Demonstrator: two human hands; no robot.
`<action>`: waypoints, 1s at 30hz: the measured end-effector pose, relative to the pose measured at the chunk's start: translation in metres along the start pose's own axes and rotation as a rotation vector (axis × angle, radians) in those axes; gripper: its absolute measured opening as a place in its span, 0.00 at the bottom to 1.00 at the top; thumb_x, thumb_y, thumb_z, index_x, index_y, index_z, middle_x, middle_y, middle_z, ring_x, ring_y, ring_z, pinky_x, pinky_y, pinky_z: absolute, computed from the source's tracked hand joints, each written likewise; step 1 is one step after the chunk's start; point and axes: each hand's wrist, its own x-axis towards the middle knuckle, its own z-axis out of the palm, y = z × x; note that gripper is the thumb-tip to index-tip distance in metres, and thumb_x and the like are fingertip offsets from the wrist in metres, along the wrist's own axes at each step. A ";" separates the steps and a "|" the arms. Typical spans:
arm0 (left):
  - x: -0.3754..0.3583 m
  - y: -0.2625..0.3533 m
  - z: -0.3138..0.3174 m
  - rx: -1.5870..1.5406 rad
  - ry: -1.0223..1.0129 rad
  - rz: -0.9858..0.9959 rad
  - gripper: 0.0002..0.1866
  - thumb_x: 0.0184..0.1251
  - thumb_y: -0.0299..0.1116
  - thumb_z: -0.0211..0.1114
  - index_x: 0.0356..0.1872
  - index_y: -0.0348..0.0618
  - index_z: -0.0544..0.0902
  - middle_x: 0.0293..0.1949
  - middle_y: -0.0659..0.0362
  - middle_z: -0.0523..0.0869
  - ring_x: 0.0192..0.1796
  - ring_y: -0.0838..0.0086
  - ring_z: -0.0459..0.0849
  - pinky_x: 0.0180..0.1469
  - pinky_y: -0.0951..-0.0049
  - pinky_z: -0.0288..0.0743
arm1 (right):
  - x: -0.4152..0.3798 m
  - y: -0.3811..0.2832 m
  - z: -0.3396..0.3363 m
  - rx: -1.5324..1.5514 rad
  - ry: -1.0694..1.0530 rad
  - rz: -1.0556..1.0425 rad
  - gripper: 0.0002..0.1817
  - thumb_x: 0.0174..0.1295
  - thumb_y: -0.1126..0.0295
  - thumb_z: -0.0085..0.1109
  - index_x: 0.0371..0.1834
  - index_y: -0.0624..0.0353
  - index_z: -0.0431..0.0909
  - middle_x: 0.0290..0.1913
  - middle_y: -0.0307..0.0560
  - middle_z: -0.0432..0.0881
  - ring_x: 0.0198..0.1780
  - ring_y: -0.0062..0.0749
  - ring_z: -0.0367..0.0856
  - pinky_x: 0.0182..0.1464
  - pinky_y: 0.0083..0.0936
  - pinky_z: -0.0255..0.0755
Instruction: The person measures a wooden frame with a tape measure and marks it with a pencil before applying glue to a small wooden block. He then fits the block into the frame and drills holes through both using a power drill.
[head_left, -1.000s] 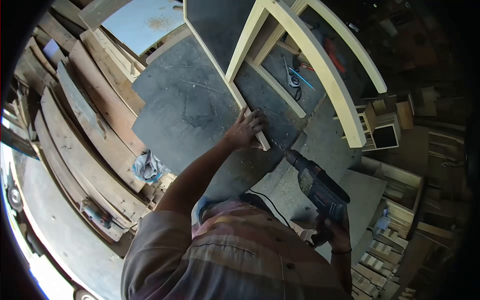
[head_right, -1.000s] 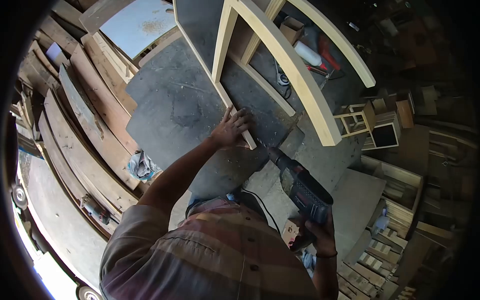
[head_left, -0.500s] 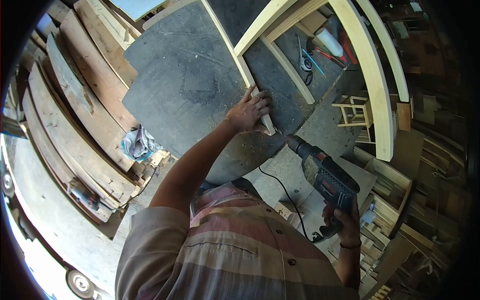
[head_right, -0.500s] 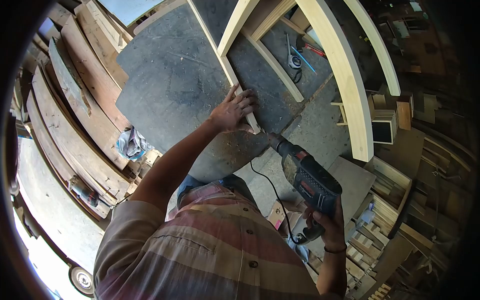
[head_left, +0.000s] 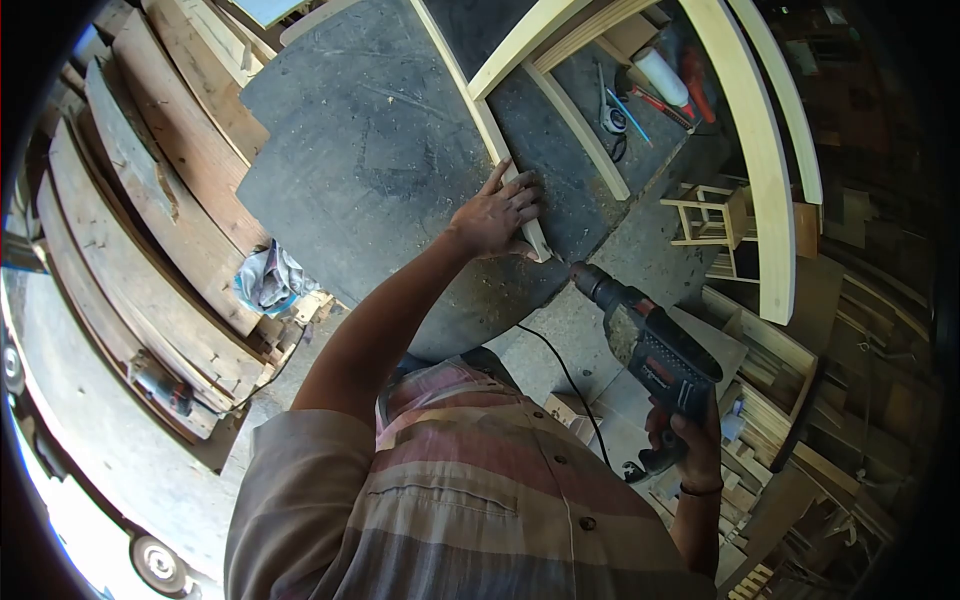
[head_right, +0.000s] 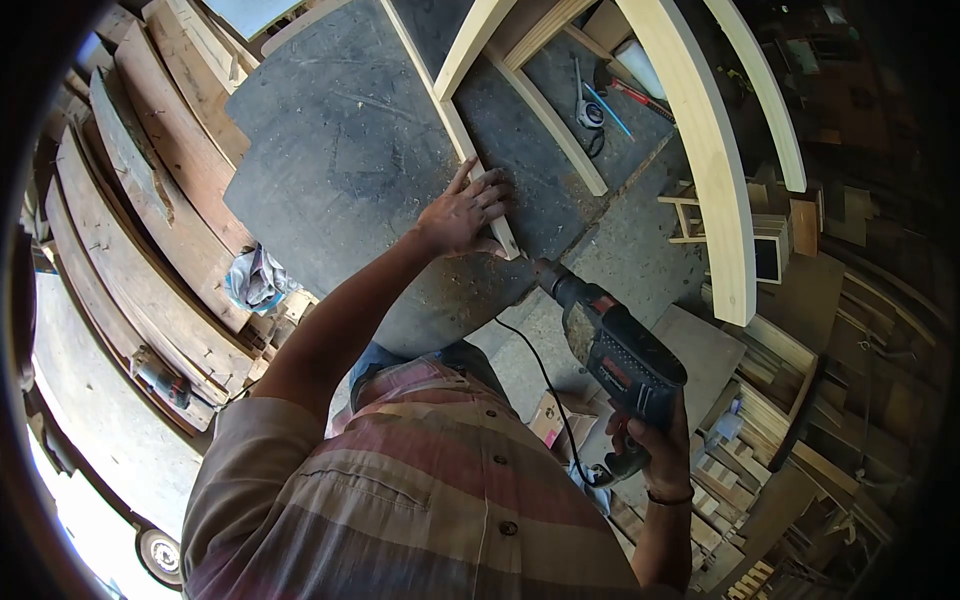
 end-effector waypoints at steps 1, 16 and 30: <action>0.000 0.000 0.001 -0.008 0.011 0.002 0.40 0.56 0.71 0.58 0.63 0.55 0.76 0.69 0.63 0.70 0.79 0.67 0.53 0.81 0.45 0.24 | 0.000 -0.002 0.001 -0.007 0.012 -0.003 0.39 0.57 0.64 0.68 0.69 0.61 0.58 0.47 0.58 0.80 0.32 0.33 0.82 0.24 0.24 0.76; -0.002 -0.001 0.002 -0.018 0.031 0.011 0.37 0.57 0.68 0.60 0.60 0.53 0.78 0.67 0.62 0.72 0.78 0.65 0.55 0.81 0.44 0.25 | 0.035 -0.080 0.007 -0.315 -0.105 0.121 0.41 0.61 0.66 0.68 0.73 0.58 0.54 0.47 0.56 0.82 0.33 0.32 0.85 0.26 0.23 0.78; -0.003 -0.001 0.001 -0.046 0.066 0.008 0.37 0.54 0.65 0.65 0.61 0.53 0.78 0.66 0.64 0.74 0.77 0.67 0.58 0.82 0.46 0.28 | 0.053 -0.112 0.027 -0.450 -0.036 0.182 0.37 0.56 0.64 0.70 0.67 0.62 0.63 0.34 0.48 0.81 0.27 0.26 0.78 0.24 0.22 0.72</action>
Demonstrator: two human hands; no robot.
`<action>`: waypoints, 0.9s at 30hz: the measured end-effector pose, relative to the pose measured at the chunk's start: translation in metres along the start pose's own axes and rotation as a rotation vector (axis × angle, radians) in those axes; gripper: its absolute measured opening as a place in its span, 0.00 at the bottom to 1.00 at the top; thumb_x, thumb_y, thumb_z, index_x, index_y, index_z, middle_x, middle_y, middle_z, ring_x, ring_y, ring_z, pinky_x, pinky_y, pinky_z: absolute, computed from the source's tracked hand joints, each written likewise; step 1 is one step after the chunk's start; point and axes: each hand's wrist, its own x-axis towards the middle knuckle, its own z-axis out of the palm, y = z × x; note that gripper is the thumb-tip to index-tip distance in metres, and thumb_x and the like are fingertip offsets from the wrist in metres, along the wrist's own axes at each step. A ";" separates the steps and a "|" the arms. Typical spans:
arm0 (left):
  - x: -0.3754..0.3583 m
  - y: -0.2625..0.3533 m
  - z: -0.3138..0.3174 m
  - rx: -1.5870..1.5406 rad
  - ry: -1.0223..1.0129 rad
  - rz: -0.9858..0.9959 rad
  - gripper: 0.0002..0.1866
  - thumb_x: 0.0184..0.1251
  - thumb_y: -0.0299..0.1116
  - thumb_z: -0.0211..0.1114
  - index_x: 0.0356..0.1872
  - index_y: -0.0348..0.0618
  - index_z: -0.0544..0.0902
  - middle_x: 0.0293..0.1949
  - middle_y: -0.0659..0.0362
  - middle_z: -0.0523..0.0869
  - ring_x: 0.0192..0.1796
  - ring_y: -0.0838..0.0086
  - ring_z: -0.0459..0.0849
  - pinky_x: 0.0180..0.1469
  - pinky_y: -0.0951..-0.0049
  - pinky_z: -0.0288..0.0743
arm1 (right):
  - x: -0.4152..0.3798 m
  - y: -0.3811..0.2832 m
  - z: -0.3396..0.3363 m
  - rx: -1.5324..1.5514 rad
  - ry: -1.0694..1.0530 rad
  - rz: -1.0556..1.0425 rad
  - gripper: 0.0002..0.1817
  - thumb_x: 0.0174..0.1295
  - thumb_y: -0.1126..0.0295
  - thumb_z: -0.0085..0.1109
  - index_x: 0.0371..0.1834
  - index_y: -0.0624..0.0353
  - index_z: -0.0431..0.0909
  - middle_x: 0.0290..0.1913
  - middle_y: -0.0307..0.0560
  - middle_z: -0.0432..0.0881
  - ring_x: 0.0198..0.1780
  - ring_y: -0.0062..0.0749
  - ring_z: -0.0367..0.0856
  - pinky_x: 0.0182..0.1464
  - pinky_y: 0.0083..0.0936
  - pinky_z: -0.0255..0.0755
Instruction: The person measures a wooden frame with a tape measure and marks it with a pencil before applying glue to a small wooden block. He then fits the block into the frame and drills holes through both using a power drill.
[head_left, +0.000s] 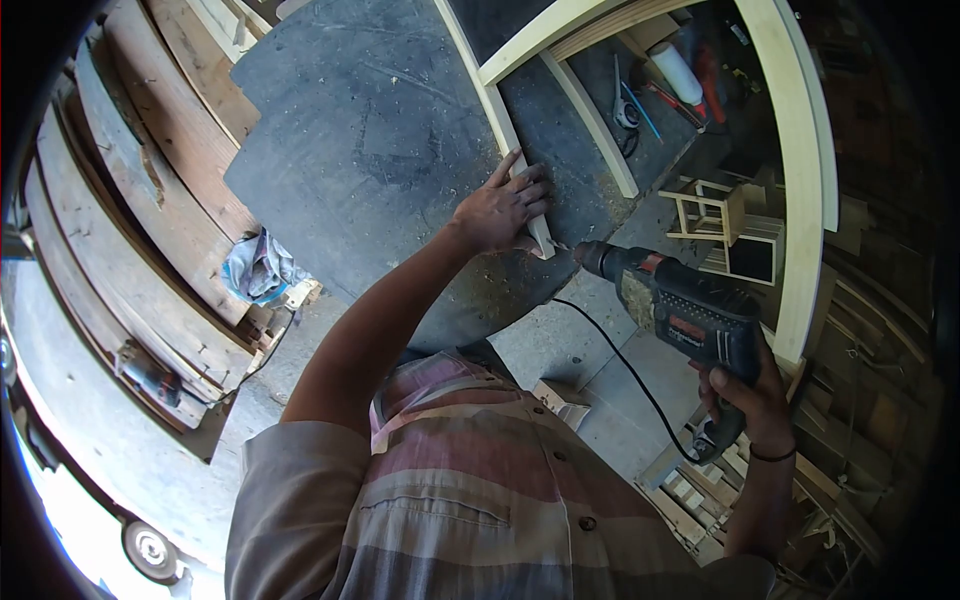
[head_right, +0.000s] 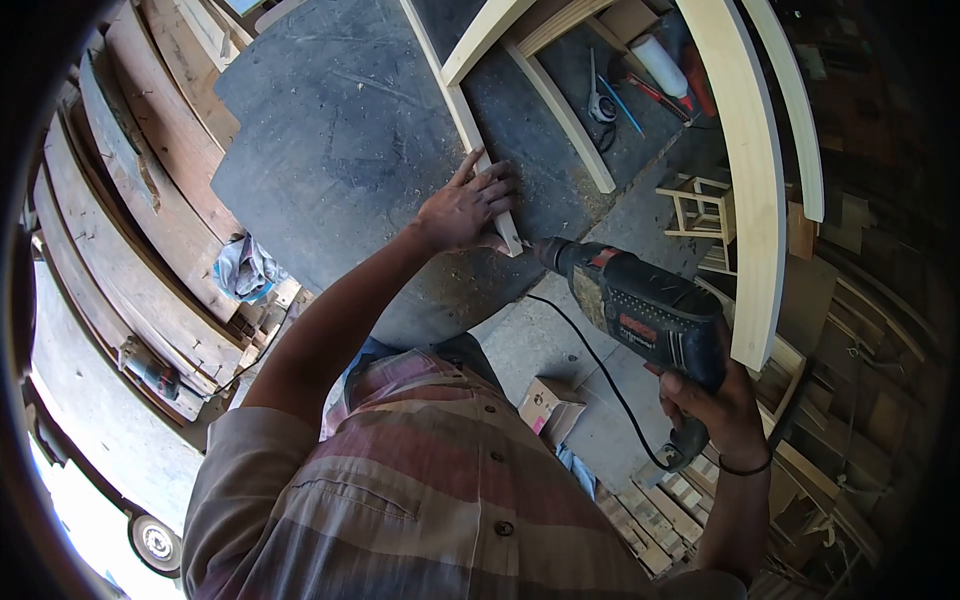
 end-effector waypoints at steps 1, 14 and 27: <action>0.000 0.000 0.001 -0.003 0.008 0.002 0.37 0.53 0.64 0.65 0.61 0.53 0.78 0.66 0.64 0.74 0.77 0.67 0.58 0.82 0.46 0.28 | 0.000 0.000 -0.001 0.005 -0.001 0.012 0.37 0.55 0.64 0.71 0.67 0.62 0.63 0.33 0.49 0.81 0.26 0.26 0.78 0.24 0.22 0.72; 0.001 -0.001 0.002 0.010 -0.025 0.001 0.40 0.57 0.70 0.58 0.64 0.54 0.77 0.70 0.65 0.71 0.79 0.68 0.54 0.81 0.46 0.25 | 0.008 -0.009 -0.009 -0.025 -0.040 0.052 0.40 0.53 0.63 0.72 0.67 0.61 0.63 0.38 0.50 0.81 0.25 0.25 0.76 0.26 0.23 0.73; 0.001 -0.002 0.004 0.034 -0.031 0.004 0.41 0.58 0.71 0.55 0.67 0.54 0.73 0.73 0.65 0.67 0.79 0.68 0.53 0.81 0.45 0.25 | 0.026 -0.009 -0.029 -0.094 -0.143 0.029 0.46 0.51 0.61 0.76 0.71 0.58 0.59 0.43 0.53 0.82 0.25 0.23 0.76 0.25 0.20 0.73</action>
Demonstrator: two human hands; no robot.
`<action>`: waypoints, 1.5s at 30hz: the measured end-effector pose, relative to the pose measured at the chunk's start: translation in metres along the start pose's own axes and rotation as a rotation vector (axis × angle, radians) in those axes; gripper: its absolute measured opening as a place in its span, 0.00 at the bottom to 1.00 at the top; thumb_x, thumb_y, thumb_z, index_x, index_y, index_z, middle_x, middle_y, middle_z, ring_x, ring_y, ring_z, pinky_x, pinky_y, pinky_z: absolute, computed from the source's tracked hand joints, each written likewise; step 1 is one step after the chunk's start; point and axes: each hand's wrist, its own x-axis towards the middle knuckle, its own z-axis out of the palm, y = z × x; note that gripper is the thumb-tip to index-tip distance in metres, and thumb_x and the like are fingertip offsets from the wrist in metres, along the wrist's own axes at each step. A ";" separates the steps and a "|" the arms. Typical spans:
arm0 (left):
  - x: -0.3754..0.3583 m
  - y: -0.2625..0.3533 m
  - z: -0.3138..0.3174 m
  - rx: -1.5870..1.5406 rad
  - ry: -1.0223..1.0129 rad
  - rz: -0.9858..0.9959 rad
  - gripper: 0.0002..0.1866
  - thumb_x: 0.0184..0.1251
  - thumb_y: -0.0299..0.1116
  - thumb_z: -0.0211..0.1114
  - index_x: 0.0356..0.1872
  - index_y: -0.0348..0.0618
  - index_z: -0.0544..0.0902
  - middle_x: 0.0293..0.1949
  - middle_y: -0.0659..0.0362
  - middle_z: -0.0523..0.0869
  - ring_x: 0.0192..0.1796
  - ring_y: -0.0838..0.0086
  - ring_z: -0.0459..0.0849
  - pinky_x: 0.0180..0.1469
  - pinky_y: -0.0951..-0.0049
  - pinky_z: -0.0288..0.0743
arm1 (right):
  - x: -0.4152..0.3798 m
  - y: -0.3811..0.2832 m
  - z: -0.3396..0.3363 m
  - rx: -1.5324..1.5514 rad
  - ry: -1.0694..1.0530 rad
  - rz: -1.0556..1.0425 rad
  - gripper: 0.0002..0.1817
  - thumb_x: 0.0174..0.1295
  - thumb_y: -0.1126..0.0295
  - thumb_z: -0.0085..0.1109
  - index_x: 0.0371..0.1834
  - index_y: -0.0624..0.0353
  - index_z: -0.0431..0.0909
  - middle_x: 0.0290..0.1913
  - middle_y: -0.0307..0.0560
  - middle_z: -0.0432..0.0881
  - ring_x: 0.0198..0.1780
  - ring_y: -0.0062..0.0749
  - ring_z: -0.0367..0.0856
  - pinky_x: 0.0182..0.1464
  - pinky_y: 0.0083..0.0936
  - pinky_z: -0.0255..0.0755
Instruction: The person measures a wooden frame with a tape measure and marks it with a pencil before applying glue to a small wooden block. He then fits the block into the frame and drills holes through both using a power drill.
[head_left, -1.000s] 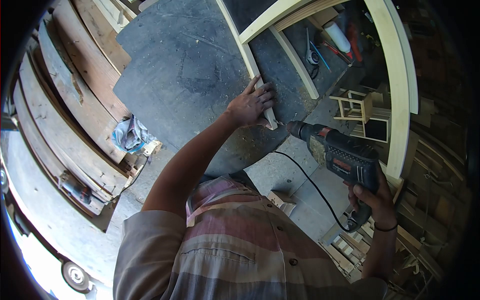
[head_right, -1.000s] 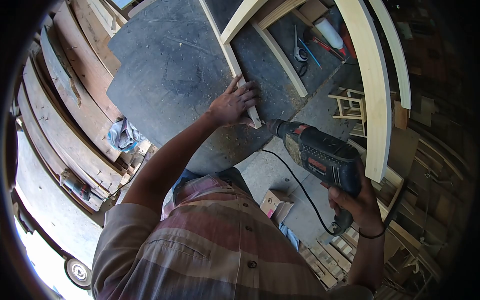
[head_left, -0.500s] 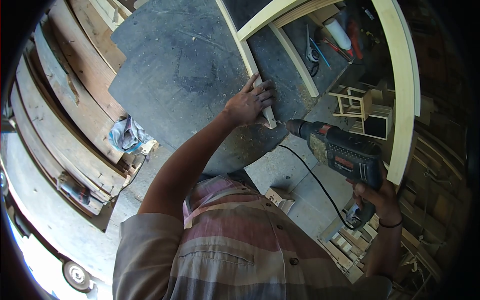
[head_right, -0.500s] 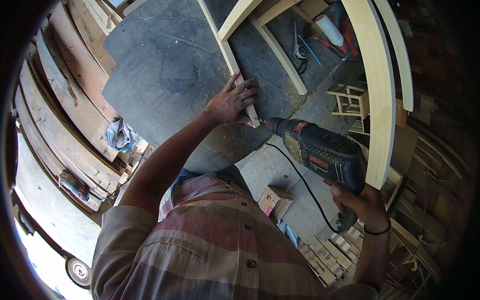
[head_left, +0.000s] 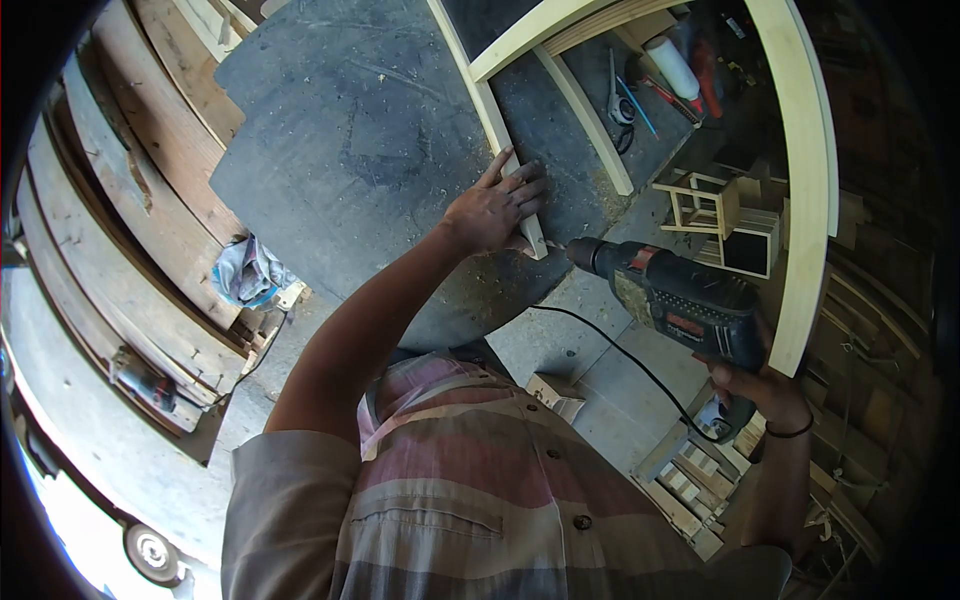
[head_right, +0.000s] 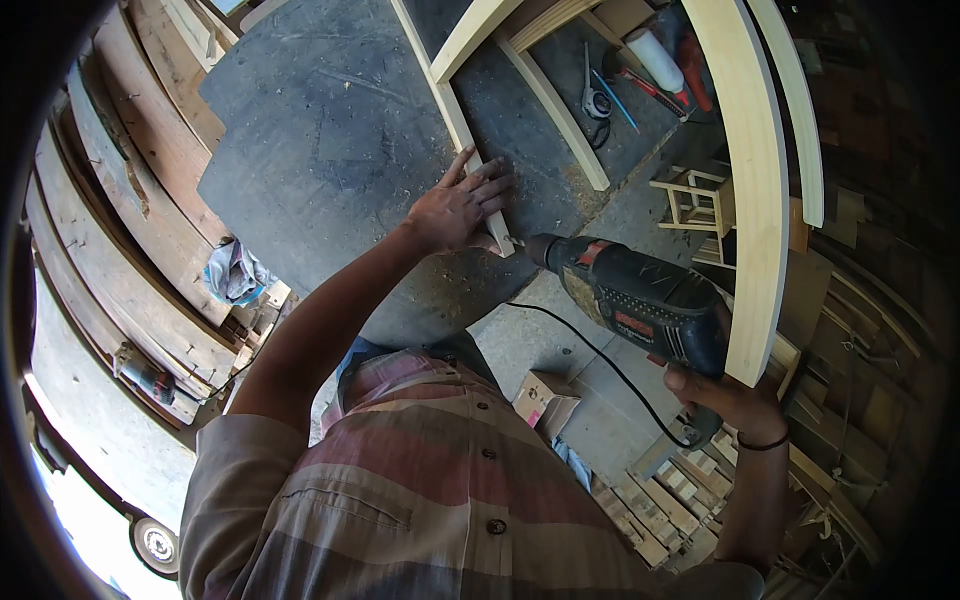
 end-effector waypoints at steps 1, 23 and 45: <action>0.000 0.000 0.000 0.002 0.009 0.002 0.41 0.59 0.71 0.54 0.67 0.54 0.73 0.73 0.65 0.67 0.79 0.68 0.52 0.81 0.45 0.25 | 0.002 0.000 -0.002 -0.021 -0.016 -0.031 0.46 0.54 0.64 0.75 0.73 0.57 0.55 0.42 0.51 0.83 0.26 0.20 0.76 0.26 0.20 0.74; 0.001 -0.001 0.004 -0.009 0.011 0.008 0.44 0.59 0.71 0.53 0.69 0.51 0.70 0.74 0.64 0.66 0.80 0.68 0.51 0.81 0.44 0.25 | 0.035 -0.023 -0.035 -0.221 -0.082 -0.155 0.51 0.43 0.72 0.82 0.72 0.63 0.62 0.59 0.48 0.78 0.56 0.35 0.81 0.56 0.38 0.82; 0.000 -0.001 0.007 -0.004 0.022 0.011 0.42 0.60 0.69 0.55 0.69 0.50 0.70 0.73 0.63 0.66 0.79 0.66 0.52 0.81 0.44 0.26 | -0.005 -0.008 0.031 0.039 0.056 -0.092 0.40 0.52 0.71 0.70 0.69 0.63 0.62 0.43 0.53 0.82 0.22 0.25 0.78 0.24 0.23 0.76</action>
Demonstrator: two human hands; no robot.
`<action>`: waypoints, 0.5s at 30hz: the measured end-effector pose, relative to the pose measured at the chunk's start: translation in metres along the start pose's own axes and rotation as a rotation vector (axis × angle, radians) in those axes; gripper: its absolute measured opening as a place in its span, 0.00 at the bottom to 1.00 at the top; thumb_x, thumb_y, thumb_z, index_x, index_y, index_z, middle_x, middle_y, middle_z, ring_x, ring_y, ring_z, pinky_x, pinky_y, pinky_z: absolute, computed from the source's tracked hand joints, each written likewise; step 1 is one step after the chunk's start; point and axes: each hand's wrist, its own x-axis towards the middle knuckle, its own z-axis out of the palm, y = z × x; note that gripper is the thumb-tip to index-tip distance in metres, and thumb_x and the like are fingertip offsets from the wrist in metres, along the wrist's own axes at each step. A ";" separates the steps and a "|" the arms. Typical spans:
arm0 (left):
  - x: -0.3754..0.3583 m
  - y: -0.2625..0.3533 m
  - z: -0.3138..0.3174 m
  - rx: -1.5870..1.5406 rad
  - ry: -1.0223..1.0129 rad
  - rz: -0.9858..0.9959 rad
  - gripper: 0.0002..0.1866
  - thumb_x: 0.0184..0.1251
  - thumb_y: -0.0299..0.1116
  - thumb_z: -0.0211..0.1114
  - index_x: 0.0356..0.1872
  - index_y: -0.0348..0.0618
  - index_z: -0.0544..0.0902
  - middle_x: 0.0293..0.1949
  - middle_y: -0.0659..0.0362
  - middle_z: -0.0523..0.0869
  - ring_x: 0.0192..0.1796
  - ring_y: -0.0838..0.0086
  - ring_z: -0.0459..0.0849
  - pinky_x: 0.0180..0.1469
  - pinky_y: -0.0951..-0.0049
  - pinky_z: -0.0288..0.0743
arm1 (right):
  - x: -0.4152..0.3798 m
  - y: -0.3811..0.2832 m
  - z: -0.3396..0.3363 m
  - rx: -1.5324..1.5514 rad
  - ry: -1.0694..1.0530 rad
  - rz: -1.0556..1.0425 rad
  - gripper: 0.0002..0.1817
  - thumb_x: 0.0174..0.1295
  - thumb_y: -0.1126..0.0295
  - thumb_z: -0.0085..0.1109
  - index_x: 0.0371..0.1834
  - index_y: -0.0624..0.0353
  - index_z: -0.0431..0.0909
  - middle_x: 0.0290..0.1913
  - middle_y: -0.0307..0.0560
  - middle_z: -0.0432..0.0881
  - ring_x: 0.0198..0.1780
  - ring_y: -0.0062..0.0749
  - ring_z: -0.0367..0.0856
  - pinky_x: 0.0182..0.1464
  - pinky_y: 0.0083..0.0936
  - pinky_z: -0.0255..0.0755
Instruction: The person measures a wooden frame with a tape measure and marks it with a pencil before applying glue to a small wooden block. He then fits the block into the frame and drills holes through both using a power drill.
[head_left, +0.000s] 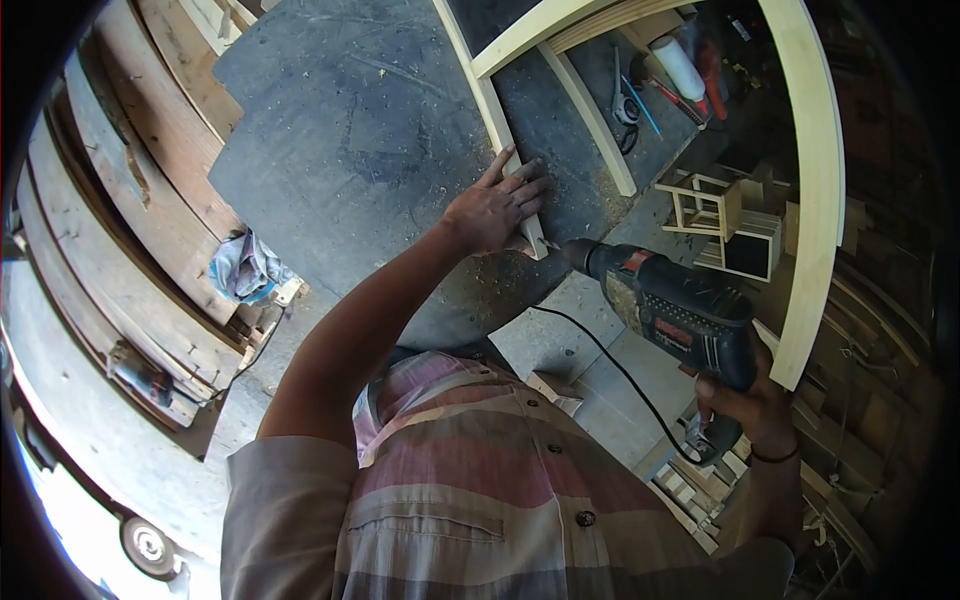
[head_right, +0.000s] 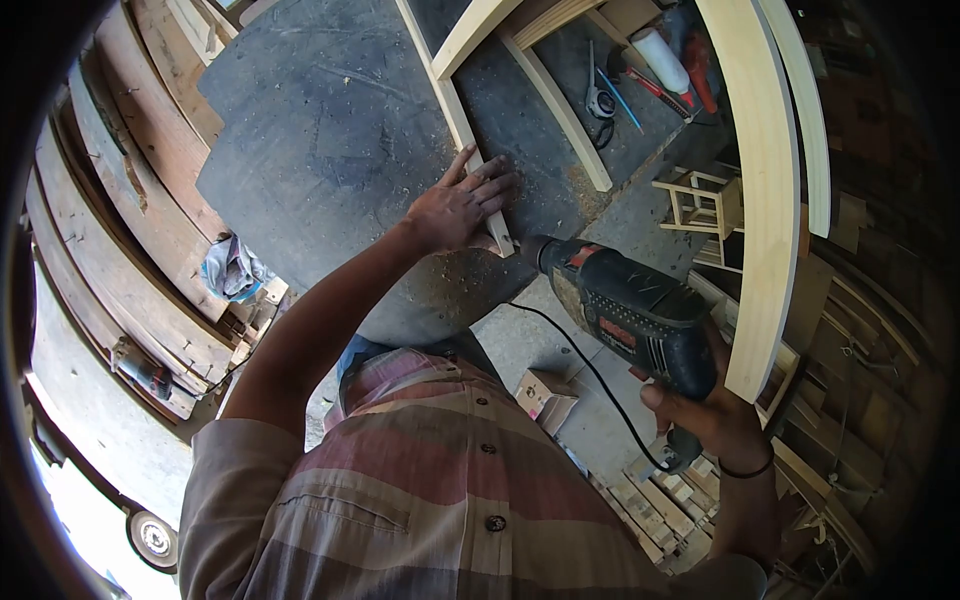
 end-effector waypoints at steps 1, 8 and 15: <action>0.000 0.000 0.000 -0.005 0.009 0.001 0.42 0.60 0.69 0.56 0.69 0.50 0.70 0.73 0.63 0.66 0.79 0.66 0.53 0.81 0.44 0.26 | -0.002 -0.004 0.001 0.030 -0.013 0.071 0.41 0.54 0.72 0.70 0.71 0.61 0.59 0.45 0.53 0.82 0.26 0.22 0.78 0.24 0.21 0.74; 0.000 0.000 -0.002 0.023 -0.013 0.004 0.44 0.59 0.68 0.57 0.71 0.51 0.68 0.73 0.64 0.66 0.79 0.67 0.53 0.81 0.44 0.26 | -0.006 -0.008 0.014 0.044 0.024 0.091 0.42 0.57 0.71 0.70 0.74 0.59 0.57 0.46 0.52 0.82 0.26 0.18 0.76 0.23 0.16 0.70; 0.002 0.001 -0.002 0.045 -0.046 -0.011 0.45 0.59 0.71 0.54 0.72 0.52 0.66 0.74 0.64 0.65 0.80 0.68 0.52 0.81 0.45 0.25 | -0.005 -0.008 0.017 0.059 0.034 0.101 0.42 0.57 0.72 0.69 0.75 0.59 0.57 0.48 0.53 0.82 0.25 0.18 0.76 0.21 0.17 0.69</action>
